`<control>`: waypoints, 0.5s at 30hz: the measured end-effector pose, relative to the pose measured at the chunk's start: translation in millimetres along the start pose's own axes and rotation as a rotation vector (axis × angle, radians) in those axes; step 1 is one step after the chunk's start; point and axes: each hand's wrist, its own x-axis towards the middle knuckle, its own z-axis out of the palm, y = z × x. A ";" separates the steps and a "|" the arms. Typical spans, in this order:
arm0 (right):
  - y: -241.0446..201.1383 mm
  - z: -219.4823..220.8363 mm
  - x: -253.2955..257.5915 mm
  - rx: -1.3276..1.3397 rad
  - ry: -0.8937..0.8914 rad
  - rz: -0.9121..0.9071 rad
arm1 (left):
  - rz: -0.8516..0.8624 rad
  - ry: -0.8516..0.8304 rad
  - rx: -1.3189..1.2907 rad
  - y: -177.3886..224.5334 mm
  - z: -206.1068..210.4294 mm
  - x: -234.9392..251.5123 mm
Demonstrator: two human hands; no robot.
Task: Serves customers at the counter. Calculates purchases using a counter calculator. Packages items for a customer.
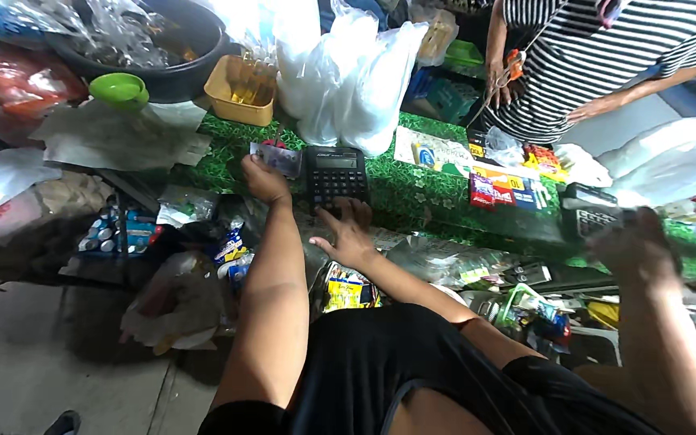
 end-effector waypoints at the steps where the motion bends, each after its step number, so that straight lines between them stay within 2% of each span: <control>1: 1.6 -2.0 -1.1 0.029 0.035 0.018 | 0.005 0.004 0.000 -0.8 0.6 0.4; 4: 16.8 -6.8 -10.4 0.067 0.263 0.129 | 0.027 0.025 0.011 -2.1 2.7 1.2; 6: 34.0 -1.8 -18.3 -0.004 0.326 0.245 | 0.039 0.031 0.009 -3.3 3.7 1.2; 9: 53.8 9.4 -36.4 -0.026 0.181 0.306 | 0.037 0.033 0.008 -4.3 4.9 1.0; 12: 58.2 16.3 -60.9 0.031 0.195 0.226 | 0.048 0.029 -0.010 -4.1 3.5 1.1; 15: 55.2 23.5 -86.0 0.144 0.100 0.256 | 0.052 0.011 -0.009 -3.5 1.7 0.5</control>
